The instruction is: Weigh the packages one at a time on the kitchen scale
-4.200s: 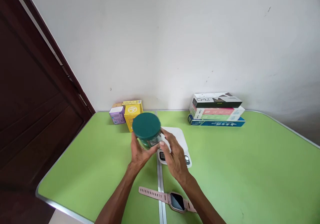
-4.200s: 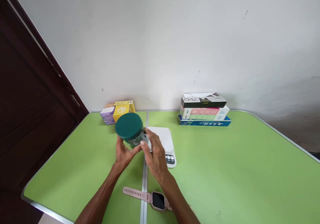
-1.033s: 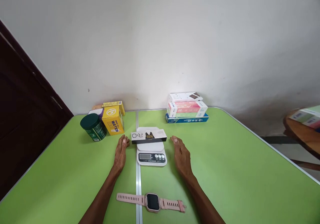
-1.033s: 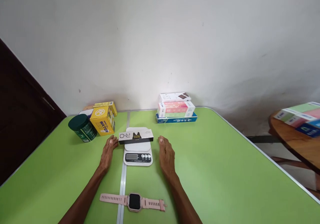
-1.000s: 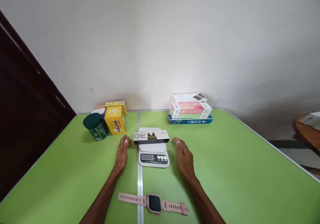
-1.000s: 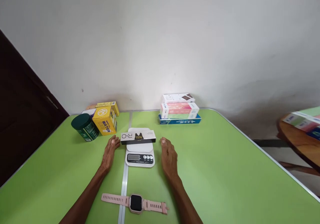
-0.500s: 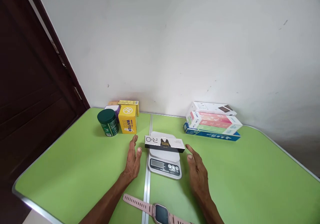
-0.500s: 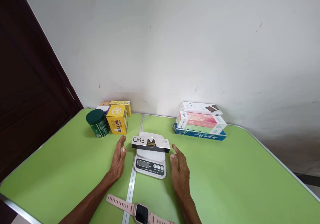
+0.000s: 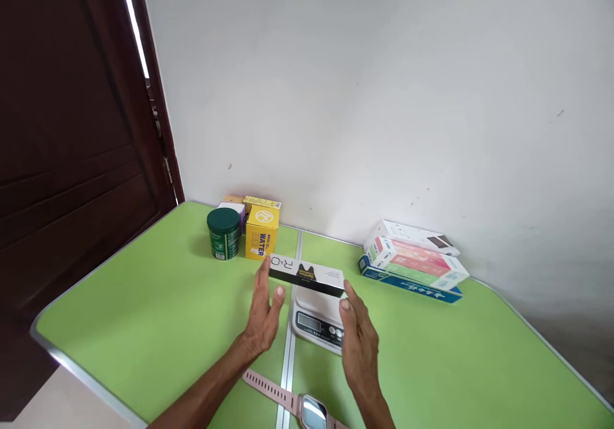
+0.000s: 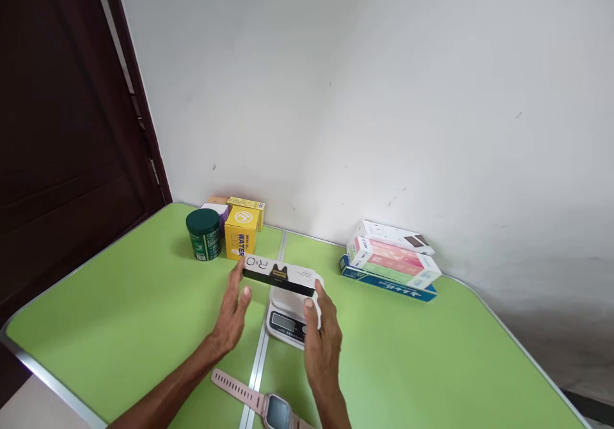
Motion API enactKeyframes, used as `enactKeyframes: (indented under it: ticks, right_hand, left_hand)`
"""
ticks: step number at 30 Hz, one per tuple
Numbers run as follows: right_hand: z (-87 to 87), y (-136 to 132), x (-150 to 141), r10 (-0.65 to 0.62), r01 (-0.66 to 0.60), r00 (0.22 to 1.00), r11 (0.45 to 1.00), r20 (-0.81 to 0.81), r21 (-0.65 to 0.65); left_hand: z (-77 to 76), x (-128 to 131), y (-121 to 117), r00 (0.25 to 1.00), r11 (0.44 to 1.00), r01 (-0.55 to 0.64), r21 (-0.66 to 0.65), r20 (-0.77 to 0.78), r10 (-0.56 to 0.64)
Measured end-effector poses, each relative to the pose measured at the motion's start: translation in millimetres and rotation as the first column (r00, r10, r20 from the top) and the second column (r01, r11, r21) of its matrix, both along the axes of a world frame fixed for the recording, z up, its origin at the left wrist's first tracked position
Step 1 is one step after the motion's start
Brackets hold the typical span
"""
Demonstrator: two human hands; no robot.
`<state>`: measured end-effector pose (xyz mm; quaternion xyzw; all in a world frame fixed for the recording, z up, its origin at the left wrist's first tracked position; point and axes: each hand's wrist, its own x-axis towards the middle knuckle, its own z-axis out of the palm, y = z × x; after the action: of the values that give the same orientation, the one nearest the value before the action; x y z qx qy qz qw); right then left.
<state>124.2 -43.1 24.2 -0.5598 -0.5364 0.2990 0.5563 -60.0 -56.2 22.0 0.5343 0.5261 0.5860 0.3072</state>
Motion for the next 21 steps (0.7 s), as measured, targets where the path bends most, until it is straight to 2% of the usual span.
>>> enactKeyframes:
  ticks: [3,6,11,15,17,18,21]
  right_hand:
    - [10.8,-4.3,-42.3,0.129,-0.129,0.992,0.992,0.01,0.012]
    - [7.6,-1.8,-93.2,0.273,-0.272,0.962,0.962,0.013,-0.032]
    - [-23.8,21.7,-159.4,0.413,-0.413,0.91,0.905,-0.02,-0.104]
    - [-46.8,40.0,-177.9,0.468,-0.468,0.883,0.878,-0.024,-0.104]
    - [-51.5,46.1,-177.8,0.464,-0.463,0.886,0.881,-0.014,-0.101]
    - [-52.1,49.3,-176.4,0.427,-0.425,0.904,0.9,-0.002,-0.092]
    - [-49.2,64.6,-171.2,0.197,-0.196,0.98,0.979,0.035,-0.052]
  left_hand:
    - [6.0,-36.2,-11.6,0.99,0.989,-0.143,0.04,-0.005,0.143]
    - [-3.2,-83.9,-19.2,0.96,0.962,-0.273,-0.003,-0.058,0.273]
    - [-32.0,-152.1,-6.1,0.91,0.92,-0.377,-0.103,-0.225,0.348]
    - [-40.5,-179.4,13.4,0.887,0.919,-0.377,-0.114,-0.328,0.324]
    - [-40.3,-186.3,20.5,0.87,0.912,-0.392,-0.121,-0.37,0.325]
    - [-40.0,-188.7,23.5,0.859,0.907,-0.404,-0.121,-0.391,0.33]
    - [-40.1,-193.5,32.3,0.822,0.892,-0.438,-0.112,-0.451,0.347]
